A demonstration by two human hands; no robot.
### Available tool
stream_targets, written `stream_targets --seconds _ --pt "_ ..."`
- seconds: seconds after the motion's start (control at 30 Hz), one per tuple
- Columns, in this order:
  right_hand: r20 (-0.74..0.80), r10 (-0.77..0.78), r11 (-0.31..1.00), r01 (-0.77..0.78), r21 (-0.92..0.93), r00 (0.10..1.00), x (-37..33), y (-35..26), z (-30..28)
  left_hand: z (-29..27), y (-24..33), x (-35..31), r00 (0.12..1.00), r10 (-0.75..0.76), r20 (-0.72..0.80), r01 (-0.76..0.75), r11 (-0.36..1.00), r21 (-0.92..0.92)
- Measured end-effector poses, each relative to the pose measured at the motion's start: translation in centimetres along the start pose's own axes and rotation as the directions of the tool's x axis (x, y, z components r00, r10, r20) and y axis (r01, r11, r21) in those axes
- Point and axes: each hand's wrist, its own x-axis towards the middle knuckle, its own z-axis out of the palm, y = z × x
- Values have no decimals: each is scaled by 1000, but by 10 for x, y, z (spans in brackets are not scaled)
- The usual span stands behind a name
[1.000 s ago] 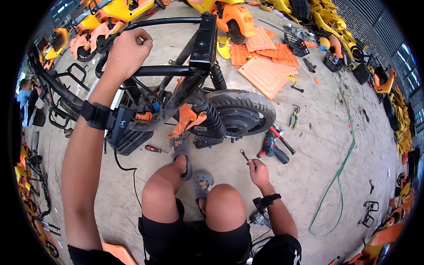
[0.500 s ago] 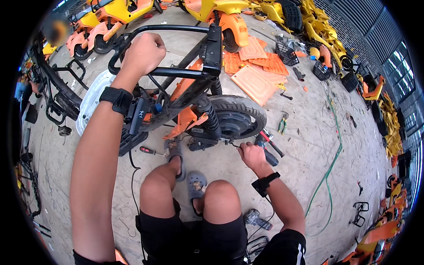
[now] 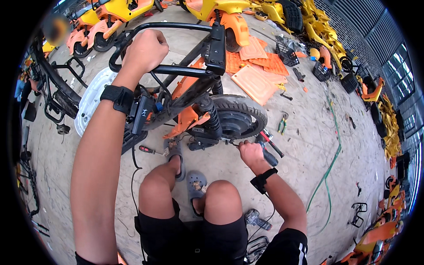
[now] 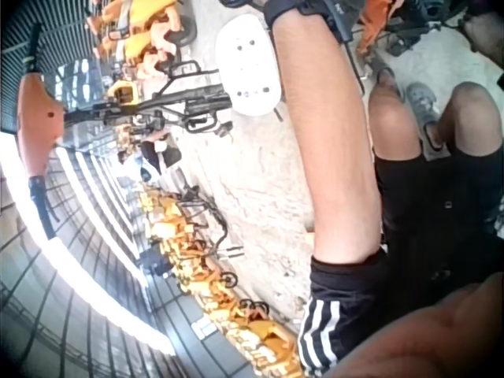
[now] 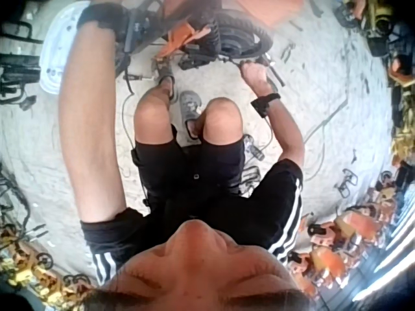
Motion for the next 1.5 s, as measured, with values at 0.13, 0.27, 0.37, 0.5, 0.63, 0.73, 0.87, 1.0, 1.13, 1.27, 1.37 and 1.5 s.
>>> stream_targets --seconds 0.13,0.27,0.37,0.5,0.63,0.73,0.87,1.0,1.13,1.27,1.37,1.5 --pt "60 -84 992 89 -93 995 9 6 -12 -2 2 -2 1000 -23 4 23 1000 -2" --pt "84 -157 974 168 -150 984 16 13 -13 3 -3 -1 997 -10 -81 7 1000 -27" --pt "109 -239 947 256 -194 965 20 22 -10 4 2 -2 999 -5 -41 5 1000 -1" --pt "67 -342 916 348 -201 937 24 36 -5 1 2 -5 995 16 -94 -17 1000 0" --pt "64 -354 927 359 -105 933 21 35 -16 5 -2 -2 993 17 -113 -17 1000 -3" --pt "137 -244 970 243 24 960 22 30 -31 5 -2 1 997 56 -61 -56 998 -3" --pt "270 -71 997 74 -3 960 28 27 -28 14 -22 12 982 166 -93 -172 983 -65" --pt "233 0 1000 -6 24 972 34 26 -14 9 -32 13 963 269 2 -264 947 -185" --pt "176 -30 997 18 69 984 29 42 12 7 -29 10 953 300 43 -285 936 -205" --pt "163 45 983 -73 168 986 28 51 48 6 -28 12 972 233 38 -225 961 -162" --pt "145 109 915 -156 373 983 27 50 87 9 -29 13 973 221 60 -207 962 -180" --pt "-34 246 778 -176 603 969 33 27 139 5 -37 13 966 254 47 -248 963 -105"
